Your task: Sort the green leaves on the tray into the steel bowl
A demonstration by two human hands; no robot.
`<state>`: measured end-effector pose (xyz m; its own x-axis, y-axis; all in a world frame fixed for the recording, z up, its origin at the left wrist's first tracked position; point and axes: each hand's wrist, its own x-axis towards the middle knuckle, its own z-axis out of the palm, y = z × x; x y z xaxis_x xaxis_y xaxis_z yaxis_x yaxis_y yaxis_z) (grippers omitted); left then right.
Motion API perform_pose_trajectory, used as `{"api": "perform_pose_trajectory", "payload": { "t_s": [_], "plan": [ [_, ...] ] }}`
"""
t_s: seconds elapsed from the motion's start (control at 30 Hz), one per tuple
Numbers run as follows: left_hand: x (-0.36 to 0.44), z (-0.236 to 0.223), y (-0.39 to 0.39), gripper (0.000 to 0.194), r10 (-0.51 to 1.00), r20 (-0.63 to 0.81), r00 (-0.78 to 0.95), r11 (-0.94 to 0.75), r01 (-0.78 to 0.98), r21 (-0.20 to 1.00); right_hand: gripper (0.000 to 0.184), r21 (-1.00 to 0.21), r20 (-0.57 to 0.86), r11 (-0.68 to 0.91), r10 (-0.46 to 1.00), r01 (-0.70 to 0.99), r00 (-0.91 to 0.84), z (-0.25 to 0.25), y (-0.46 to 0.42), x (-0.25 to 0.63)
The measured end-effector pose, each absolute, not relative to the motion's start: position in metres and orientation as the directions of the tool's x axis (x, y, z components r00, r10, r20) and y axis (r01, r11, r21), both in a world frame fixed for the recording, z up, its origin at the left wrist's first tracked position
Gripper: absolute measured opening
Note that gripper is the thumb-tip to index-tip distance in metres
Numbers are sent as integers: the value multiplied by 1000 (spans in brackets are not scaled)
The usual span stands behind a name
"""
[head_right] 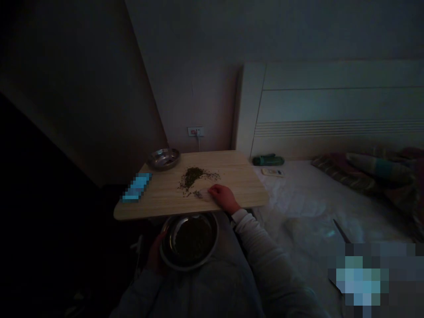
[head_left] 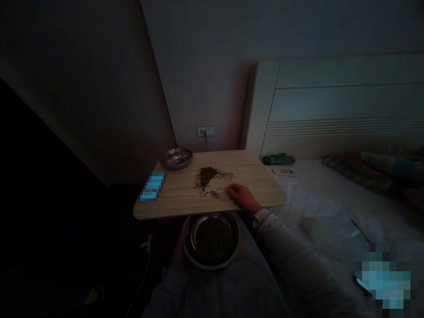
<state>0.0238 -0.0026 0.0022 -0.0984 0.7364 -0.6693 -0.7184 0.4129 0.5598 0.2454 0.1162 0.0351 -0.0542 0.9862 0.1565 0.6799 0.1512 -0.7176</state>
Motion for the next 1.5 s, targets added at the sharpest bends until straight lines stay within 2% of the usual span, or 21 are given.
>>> {"api": "perform_pose_trajectory", "payload": {
  "t_s": [0.27,0.57,0.8,0.9,1.1,1.4,1.5],
  "plan": [
    [20,-8,-2,18,762,-643,-74,402,-725,560,23,-721,163,142,986,678,-34,37,122,247],
    [17,-20,0,14,758,-640,-122,373,-725,579,26,-855,186,143,982,499,38,33,129,253],
    [17,-26,0,16,767,-638,-66,407,-720,563,26,-792,184,52,970,608,156,28,133,235],
    [19,-20,-1,16,751,-647,-132,385,-709,591,25,-768,200,41,963,639,178,27,130,230],
    [21,-8,-2,20,727,-650,-222,351,-692,630,23,-732,189,45,972,680,139,29,124,228],
    [11,-35,0,17,779,-618,-109,359,-731,581,24,-785,218,200,975,587,-40,32,121,228],
    [8,-42,1,19,798,-598,-75,363,-733,576,24,-803,210,201,976,561,-49,33,120,229]
  ]
}}
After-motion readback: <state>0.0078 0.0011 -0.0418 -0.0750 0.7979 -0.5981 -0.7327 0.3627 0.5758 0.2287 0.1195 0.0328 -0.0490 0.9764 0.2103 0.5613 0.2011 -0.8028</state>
